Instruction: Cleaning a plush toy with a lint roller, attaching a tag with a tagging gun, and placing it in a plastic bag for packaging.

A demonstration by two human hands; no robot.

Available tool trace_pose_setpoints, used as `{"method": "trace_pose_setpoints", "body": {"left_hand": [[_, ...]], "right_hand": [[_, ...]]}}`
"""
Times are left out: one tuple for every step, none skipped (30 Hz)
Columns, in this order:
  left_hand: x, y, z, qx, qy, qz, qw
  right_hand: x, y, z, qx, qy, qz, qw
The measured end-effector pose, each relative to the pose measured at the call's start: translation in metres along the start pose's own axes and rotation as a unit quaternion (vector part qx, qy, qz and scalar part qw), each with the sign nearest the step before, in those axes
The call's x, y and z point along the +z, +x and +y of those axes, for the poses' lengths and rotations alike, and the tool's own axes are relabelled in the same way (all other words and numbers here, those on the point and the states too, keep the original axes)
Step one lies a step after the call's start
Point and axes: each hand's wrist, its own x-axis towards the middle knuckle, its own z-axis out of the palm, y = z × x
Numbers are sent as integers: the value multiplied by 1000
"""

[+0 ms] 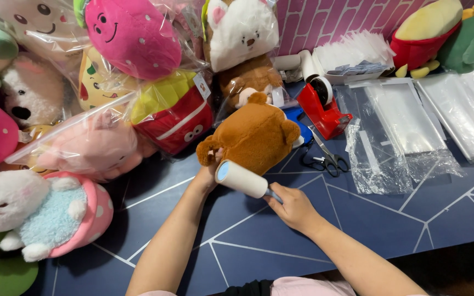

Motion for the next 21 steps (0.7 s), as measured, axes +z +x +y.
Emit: {"method": "trace_pose_setpoints", "body": {"left_hand": [[-5, 8, -13, 0, 0, 1, 1000], [-11, 17, -26, -28, -3, 6, 1000], [-17, 26, -39, -56, -6, 12, 998], [-3, 5, -6, -55, -6, 13, 998], [10, -15, 27, 14, 7, 1, 1000], [22, -36, 59, 83, 19, -9, 996], [7, -22, 35, 83, 19, -8, 996], [-8, -9, 10, 105, -67, -57, 991], [-23, 5, -15, 126, -151, -106, 975], [-30, 16, -39, 125, -152, -105, 975], [-37, 26, -62, 112, -225, -83, 964], [-44, 37, -86, 99, -297, -60, 948], [-47, 40, -87, 98, -298, -57, 948], [-50, 42, -88, 74, -294, -53, 952], [-54, 44, -89, 49, -290, -48, 955], [-52, 42, -83, 48, -290, -46, 955], [-51, 41, -76, 37, -286, -53, 956], [-49, 39, -70, 25, -281, -60, 957], [-48, 39, -69, 24, -282, -59, 957], [-48, 38, -68, 27, -272, -58, 960], [-48, 37, -66, 30, -262, -58, 963]], "right_hand": [[-2, 2, -4, 0, 1, 0, 1000], [-4, 5, -9, -5, 11, -8, 1000], [-5, 7, -13, -10, 22, -16, 1000], [0, 1, 3, -11, 22, -16, 1000], [6, -5, 20, 10, 46, 28, 999], [12, -11, 36, 31, 70, 70, 995], [2, -5, 26, 30, 71, 69, 995], [-8, 1, 16, 51, 73, 124, 988], [-17, 6, 6, 73, 75, 178, 978], [-19, 7, 7, 74, 76, 176, 979], [-20, 8, 9, 87, 68, 169, 980], [-22, 9, 12, 99, 60, 160, 980], [-24, 10, 6, 99, 61, 158, 981], [-27, 12, 0, 113, 45, 137, 983], [-29, 13, -6, 127, 29, 115, 985], [-24, 9, 0, 128, 29, 113, 985], [-20, 4, 5, 126, 8, 89, 988], [-16, 0, 11, 124, -13, 64, 990], [-14, -3, 12, 125, -13, 62, 990], [-11, -5, 14, 108, -26, 43, 993], [-8, -7, 15, 90, -38, 25, 995]]}}
